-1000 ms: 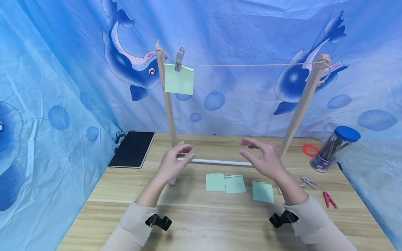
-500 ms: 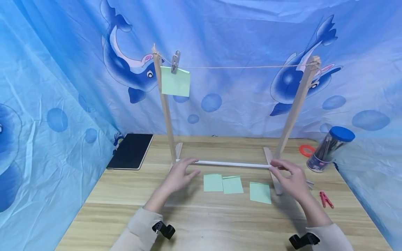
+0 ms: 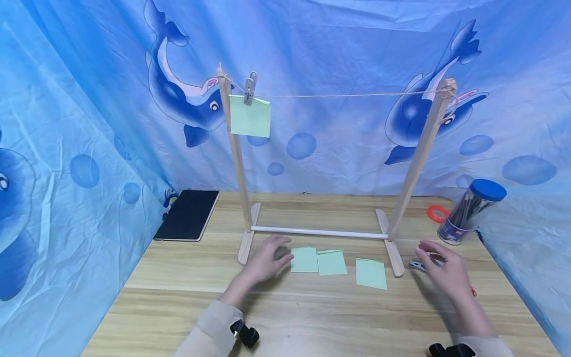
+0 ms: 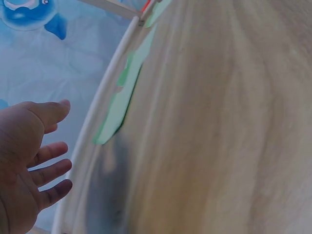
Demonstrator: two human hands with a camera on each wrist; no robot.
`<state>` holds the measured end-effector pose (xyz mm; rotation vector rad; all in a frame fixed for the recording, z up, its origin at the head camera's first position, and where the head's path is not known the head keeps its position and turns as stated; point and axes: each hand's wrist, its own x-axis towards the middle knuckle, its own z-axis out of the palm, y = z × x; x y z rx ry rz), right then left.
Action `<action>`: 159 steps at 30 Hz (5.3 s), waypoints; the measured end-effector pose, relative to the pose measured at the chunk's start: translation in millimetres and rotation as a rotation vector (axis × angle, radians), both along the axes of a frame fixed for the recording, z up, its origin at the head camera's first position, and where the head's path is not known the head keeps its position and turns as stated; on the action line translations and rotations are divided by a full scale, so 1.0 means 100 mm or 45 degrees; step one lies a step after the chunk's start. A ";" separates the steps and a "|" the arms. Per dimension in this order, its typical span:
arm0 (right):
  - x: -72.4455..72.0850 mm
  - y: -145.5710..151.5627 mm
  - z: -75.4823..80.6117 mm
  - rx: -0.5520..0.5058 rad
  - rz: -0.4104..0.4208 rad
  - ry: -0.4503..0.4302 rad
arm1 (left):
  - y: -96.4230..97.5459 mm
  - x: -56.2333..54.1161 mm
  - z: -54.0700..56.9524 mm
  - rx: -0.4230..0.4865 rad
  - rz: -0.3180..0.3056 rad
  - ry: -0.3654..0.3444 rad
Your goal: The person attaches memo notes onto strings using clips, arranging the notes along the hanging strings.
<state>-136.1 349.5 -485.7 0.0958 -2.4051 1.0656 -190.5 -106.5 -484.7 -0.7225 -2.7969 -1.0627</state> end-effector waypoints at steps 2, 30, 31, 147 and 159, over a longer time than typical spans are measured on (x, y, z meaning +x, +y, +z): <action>0.01 0.06 -0.04 0.033 -0.025 -0.029 | 0.02 0.01 -0.06 0.007 -0.001 -0.002; 0.12 0.41 -0.34 0.301 0.027 -0.321 | 0.16 -0.07 -0.31 0.167 0.013 -0.155; 0.12 0.41 -0.33 0.310 0.032 -0.309 | 0.15 -0.07 -0.32 0.187 0.021 -0.157; -1.19 -2.27 3.82 0.269 0.473 0.414 | 0.28 -0.57 2.08 1.398 0.182 0.147; -1.31 -2.35 3.76 0.272 0.518 0.277 | 0.32 -0.61 2.09 1.464 0.171 0.088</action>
